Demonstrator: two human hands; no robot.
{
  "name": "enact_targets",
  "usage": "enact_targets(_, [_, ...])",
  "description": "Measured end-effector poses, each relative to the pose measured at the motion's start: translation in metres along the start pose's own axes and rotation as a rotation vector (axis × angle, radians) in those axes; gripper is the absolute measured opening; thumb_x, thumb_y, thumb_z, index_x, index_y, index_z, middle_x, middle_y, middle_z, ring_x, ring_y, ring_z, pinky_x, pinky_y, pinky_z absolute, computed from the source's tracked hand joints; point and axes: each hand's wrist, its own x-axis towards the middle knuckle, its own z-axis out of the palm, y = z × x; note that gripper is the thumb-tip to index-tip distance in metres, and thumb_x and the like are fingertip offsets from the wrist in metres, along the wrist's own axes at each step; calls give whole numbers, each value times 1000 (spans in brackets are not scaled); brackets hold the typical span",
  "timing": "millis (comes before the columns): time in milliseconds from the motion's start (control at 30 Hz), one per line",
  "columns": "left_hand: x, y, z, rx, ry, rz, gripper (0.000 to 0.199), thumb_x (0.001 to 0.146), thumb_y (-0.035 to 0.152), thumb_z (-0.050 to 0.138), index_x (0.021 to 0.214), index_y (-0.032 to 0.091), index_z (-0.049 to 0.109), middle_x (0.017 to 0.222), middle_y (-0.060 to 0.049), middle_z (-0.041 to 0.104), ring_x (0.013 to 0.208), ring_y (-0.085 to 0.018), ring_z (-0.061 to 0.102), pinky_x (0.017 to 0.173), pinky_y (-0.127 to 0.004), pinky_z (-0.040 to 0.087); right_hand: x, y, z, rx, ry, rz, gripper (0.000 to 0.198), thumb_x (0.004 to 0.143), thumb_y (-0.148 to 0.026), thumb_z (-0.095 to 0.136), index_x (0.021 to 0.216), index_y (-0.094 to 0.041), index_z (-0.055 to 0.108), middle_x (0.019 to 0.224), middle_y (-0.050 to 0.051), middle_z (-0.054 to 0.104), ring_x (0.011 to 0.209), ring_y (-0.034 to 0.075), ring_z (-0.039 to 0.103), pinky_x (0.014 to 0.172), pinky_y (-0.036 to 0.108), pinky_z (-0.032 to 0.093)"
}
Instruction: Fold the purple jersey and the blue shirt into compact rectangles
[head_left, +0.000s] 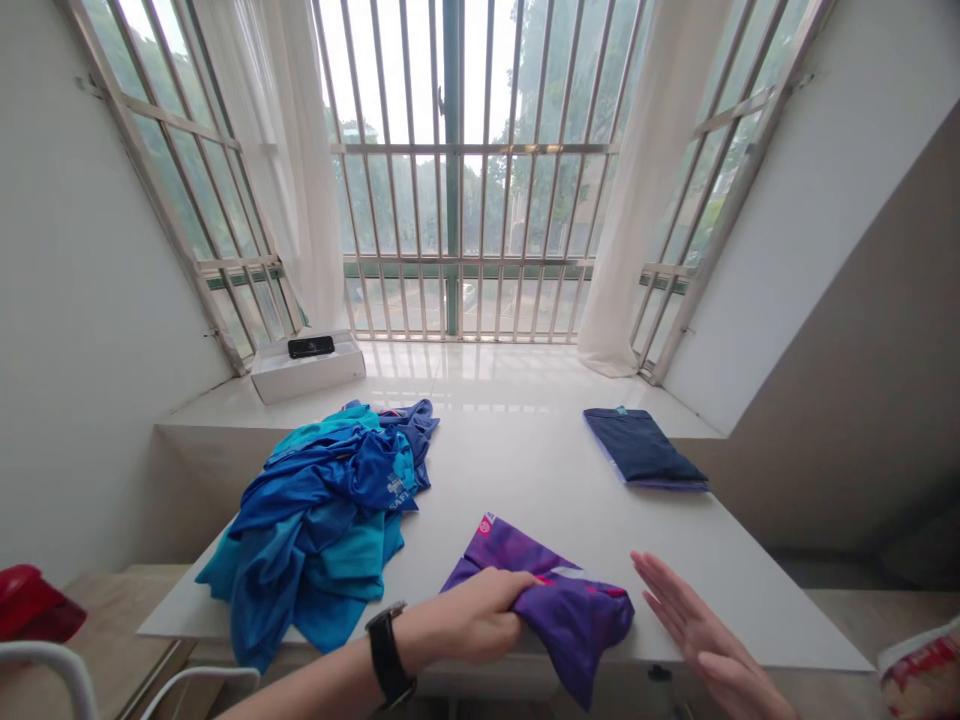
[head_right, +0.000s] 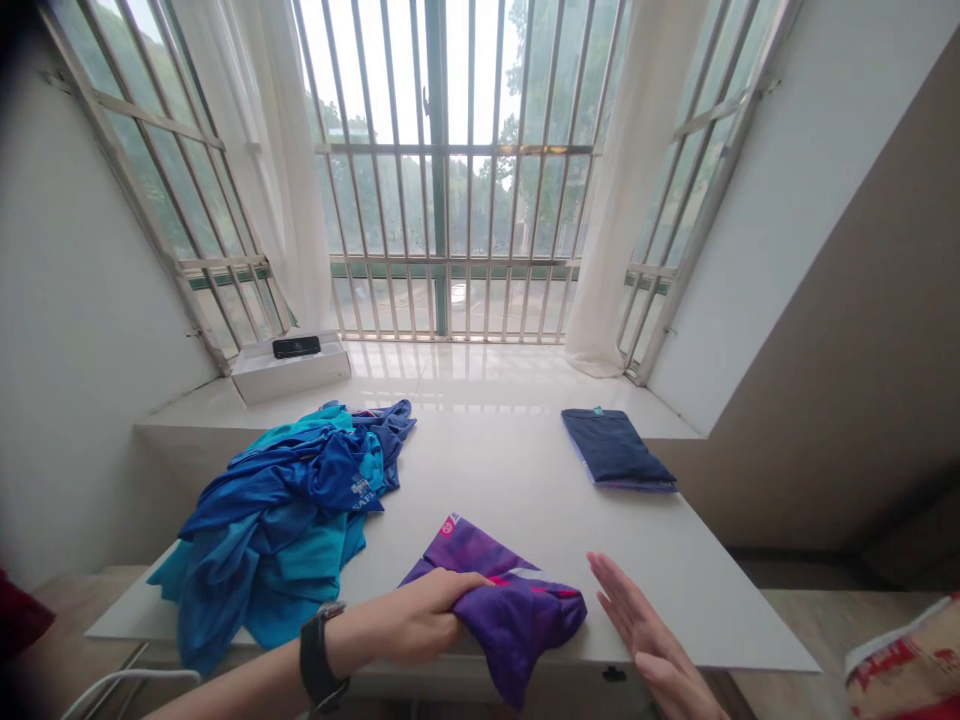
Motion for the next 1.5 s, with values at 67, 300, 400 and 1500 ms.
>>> enact_targets(67, [8, 9, -16, -299, -44, -163, 30, 92, 26, 50, 111, 20, 73, 112, -4, 74, 106, -28, 66, 92, -35, 50, -5, -2, 4, -82, -54, 22, 89, 85, -58, 58, 159, -31, 18, 166, 3, 18, 151, 30, 18, 122, 45, 23])
enact_targets(300, [17, -14, -24, -1111, -22, -484, 29, 76, 27, 77, 102, 13, 74, 94, -9, 78, 84, -21, 73, 86, -29, 54, 37, -17, 39, 63, 68, 82, 105, 66, -45, 85, 153, -24, 30, 152, 17, 45, 141, 34, 42, 117, 51, 32])
enact_targets(400, [11, -20, -22, -1319, 8, -401, 36, 80, 32, 77, 107, 9, 73, 100, -12, 77, 88, -23, 74, 88, -31, 55, 61, -32, 55, 473, -14, 132, 87, 67, -50, 85, 140, -21, 47, 123, 17, 69, 112, 32, 67, 96, 46, 52])
enact_targets(1500, [190, 26, -48, -1559, 194, -194, 41, 94, 30, 61, 127, 5, 61, 106, -16, 75, 107, -32, 70, 103, -44, 51, 152, -112, -66, 503, 309, 190, 38, 74, -38, 81, 107, -20, 70, 89, 8, 78, 83, 29, 74, 78, 39, 60])
